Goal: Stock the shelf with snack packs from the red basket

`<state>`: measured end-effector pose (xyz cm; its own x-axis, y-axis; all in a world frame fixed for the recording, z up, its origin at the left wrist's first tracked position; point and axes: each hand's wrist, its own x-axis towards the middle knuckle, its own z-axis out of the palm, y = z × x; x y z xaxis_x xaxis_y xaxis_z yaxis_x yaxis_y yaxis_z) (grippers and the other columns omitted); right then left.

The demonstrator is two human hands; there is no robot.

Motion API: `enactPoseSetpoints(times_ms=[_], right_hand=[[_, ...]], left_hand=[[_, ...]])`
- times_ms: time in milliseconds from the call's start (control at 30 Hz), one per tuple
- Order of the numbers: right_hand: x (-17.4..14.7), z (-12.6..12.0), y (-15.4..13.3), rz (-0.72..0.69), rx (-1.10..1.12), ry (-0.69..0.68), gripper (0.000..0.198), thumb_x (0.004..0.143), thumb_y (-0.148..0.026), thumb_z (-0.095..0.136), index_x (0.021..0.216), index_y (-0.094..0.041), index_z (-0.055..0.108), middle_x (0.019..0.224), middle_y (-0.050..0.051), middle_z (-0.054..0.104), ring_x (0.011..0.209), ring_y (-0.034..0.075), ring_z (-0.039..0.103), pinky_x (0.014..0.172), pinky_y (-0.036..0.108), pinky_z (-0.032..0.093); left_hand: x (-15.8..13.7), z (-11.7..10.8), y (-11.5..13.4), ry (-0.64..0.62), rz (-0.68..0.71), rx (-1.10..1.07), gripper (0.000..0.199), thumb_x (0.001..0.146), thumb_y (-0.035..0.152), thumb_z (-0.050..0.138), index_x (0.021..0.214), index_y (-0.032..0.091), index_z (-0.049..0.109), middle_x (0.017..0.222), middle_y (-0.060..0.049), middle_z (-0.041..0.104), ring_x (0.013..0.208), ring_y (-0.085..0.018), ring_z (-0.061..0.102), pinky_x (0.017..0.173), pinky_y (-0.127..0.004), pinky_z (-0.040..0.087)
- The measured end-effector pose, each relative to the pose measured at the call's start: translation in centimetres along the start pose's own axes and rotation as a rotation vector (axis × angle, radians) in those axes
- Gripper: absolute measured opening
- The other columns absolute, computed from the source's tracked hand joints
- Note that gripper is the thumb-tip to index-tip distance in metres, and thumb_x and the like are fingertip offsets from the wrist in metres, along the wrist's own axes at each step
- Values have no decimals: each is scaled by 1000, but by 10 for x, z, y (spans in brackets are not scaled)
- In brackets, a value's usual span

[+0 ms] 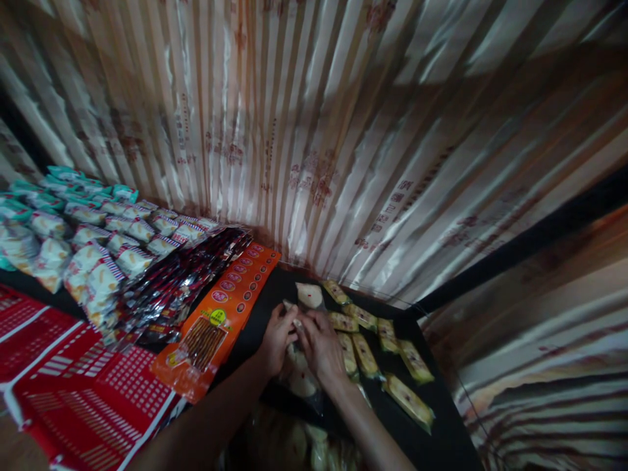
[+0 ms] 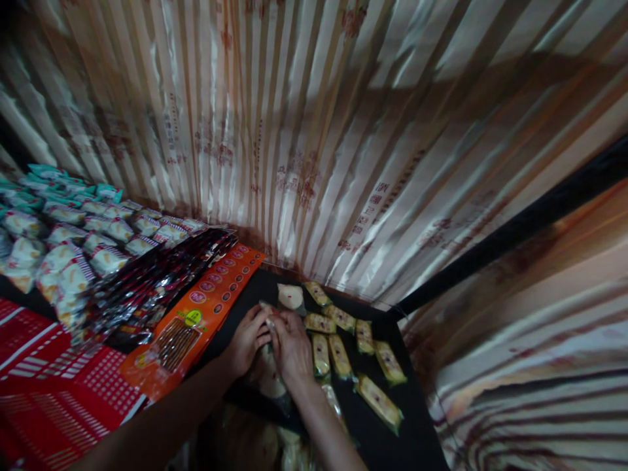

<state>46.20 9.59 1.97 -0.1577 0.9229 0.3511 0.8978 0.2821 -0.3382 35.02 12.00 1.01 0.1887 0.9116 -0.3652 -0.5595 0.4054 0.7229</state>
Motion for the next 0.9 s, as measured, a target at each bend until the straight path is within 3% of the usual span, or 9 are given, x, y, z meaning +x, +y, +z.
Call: enactPoseSetpoints(times_ms=[100, 200, 367, 533, 733, 900], right_hand=[[-8, 1, -11, -126, 71, -26, 29, 83, -17, 48, 109, -23, 61, 107, 7, 59, 99, 19, 54, 85, 32, 47], [-11, -2, -12, -159, 218, -29, 29, 82, -22, 53, 110, -23, 60, 113, 8, 59, 105, 20, 54, 90, 34, 47], [-6, -2, 0, 131, 377, 74, 30, 85, -35, 48, 109, -21, 60, 110, 9, 62, 97, 21, 61, 83, 36, 51], [3, 4, 12, 331, 504, 44, 37, 81, -42, 47, 107, -18, 58, 102, 10, 67, 89, 22, 64, 72, 34, 54], [23, 12, 31, 257, 282, 26, 34, 84, -28, 39, 106, -16, 62, 109, 11, 66, 102, 21, 61, 93, 40, 45], [50, 18, 46, 79, -50, -206, 40, 87, -22, 37, 120, -14, 58, 131, 11, 53, 128, 21, 39, 105, 39, 32]], left_hand=[[2, -5, 3, 95, -9, -38, 31, 68, 24, 67, 95, 16, 54, 81, -3, 65, 74, -15, 64, 63, -22, 49], [6, -12, 7, 157, -10, -66, 22, 67, 13, 60, 87, 16, 53, 73, 0, 63, 65, -13, 62, 61, -22, 49], [9, -19, 18, 190, -1, -137, 29, 70, 5, 50, 95, 19, 51, 82, -2, 63, 68, -13, 62, 64, -25, 51], [9, -19, 26, 182, -25, -170, 30, 70, 3, 50, 95, 19, 51, 79, -3, 62, 67, -14, 62, 68, -30, 52], [10, -19, 31, 293, -3, -182, 28, 76, 2, 49, 95, 23, 48, 83, -1, 62, 75, -14, 63, 74, -27, 50], [17, -27, 29, 422, -12, -127, 18, 79, 8, 57, 89, 21, 50, 78, 1, 61, 67, -9, 60, 67, -19, 47]])
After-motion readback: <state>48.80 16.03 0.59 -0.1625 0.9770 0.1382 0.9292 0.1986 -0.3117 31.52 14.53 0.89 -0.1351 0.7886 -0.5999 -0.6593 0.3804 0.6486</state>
